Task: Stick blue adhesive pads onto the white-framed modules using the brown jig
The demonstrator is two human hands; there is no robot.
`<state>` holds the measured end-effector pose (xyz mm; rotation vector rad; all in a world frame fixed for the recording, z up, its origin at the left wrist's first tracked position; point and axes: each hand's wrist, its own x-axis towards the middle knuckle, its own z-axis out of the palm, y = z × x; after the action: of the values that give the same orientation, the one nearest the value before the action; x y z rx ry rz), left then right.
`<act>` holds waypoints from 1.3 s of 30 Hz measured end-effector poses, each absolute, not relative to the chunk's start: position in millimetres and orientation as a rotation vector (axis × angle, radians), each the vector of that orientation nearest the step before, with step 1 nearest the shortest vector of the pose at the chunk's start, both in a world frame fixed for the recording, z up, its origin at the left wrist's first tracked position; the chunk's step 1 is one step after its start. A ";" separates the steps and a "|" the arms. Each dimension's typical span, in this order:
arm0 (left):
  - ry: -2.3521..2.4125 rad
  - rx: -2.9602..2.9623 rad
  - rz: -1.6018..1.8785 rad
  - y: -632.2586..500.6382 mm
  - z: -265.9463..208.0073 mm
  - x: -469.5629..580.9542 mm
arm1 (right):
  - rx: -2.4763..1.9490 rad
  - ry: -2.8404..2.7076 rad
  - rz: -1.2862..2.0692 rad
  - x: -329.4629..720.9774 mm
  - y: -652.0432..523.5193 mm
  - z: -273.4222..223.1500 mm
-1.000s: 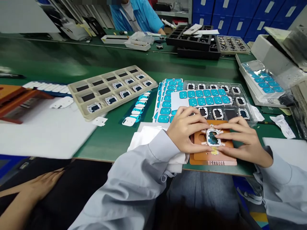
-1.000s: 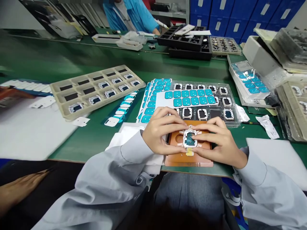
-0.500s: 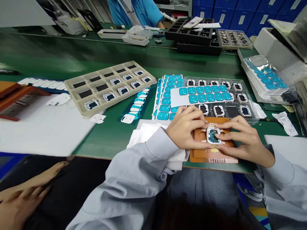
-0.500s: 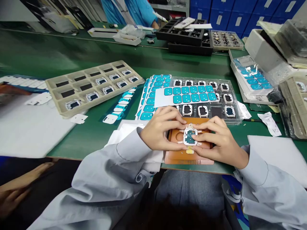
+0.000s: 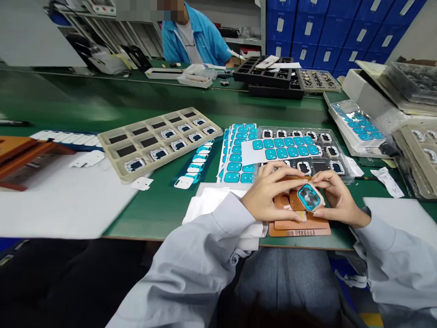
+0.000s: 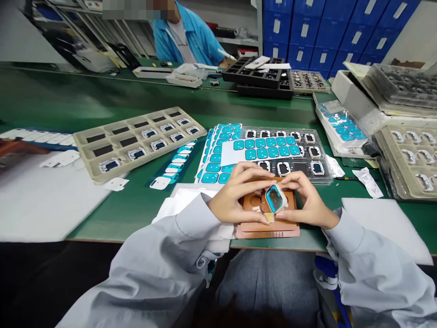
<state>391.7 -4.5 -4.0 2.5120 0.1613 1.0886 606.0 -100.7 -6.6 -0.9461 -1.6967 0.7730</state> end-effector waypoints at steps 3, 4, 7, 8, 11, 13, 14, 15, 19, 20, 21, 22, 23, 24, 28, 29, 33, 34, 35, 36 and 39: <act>0.199 2.521 1.109 -4.3 -4.6 391.1 | -0.902 -1.676 1.000 606.5 -100.8 -4.4; 0.204 2.519 1.122 -4.2 -4.8 391.1 | -0.893 -1.678 1.057 606.7 -100.6 -2.8; 0.211 2.501 1.176 -3.7 -5.2 391.8 | -0.867 -1.692 1.147 607.9 -99.1 1.6; 0.215 2.494 1.186 -3.5 -5.3 392.0 | -0.852 -1.701 1.148 608.7 -98.3 2.2; 0.212 2.483 1.186 -2.8 -5.5 392.8 | -0.829 -1.741 1.097 612.0 -95.4 1.4; 0.184 2.481 1.198 -2.5 -5.8 393.4 | -0.863 -1.768 1.041 614.5 -93.8 0.2; 0.172 2.479 1.209 -2.4 -6.1 393.7 | -0.896 -1.777 1.014 615.5 -93.1 -0.2; 0.165 2.478 1.221 -2.3 -6.4 393.9 | -0.930 -1.785 0.984 616.3 -92.6 -0.4; 0.183 2.469 1.229 -2.0 -8.0 393.5 | -0.975 -1.806 0.929 617.7 -91.7 0.4; 0.194 2.464 1.223 -1.9 -8.3 393.0 | -0.964 -1.806 0.940 617.9 -91.8 0.7; 0.208 2.458 1.213 -1.8 -8.6 392.6 | -0.954 -1.801 0.962 618.1 -92.1 1.1; 0.225 2.447 1.204 -1.8 -8.7 392.3 | -0.945 -1.792 0.990 618.3 -92.5 1.3; 0.235 2.430 1.198 -1.7 -8.6 392.2 | -0.943 -1.779 1.018 618.5 -93.1 1.5; 0.231 2.407 1.197 -1.7 -8.3 392.4 | -0.949 -1.764 1.044 618.6 -93.7 1.5; 0.114 2.306 1.240 -0.5 -6.4 395.3 | -1.018 -1.653 1.113 616.8 -94.9 -1.1; 0.088 2.295 1.260 0.4 -6.4 396.0 | -1.052 -1.612 1.122 615.5 -94.2 -2.4; 0.056 2.259 1.385 4.9 -10.9 397.6 | -1.210 -1.494 0.988 608.9 -85.0 -5.2; 0.065 2.250 1.417 5.6 -12.7 398.2 | -1.233 -1.492 0.941 607.8 -81.7 -4.0; 0.091 2.245 1.439 6.1 -14.4 399.0 | -1.243 -1.503 0.904 607.1 -78.1 -1.8; 0.132 2.247 1.447 6.6 -15.7 399.9 | -1.248 -1.522 0.884 607.0 -74.4 1.1; 0.366 2.292 1.321 10.2 -17.8 402.4 | -1.266 -1.540 0.846 610.3 -60.0 8.9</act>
<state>402.4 10.2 -17.8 2.2919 0.3658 1.3215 610.3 -60.0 8.9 -1.2657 -1.5399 0.8457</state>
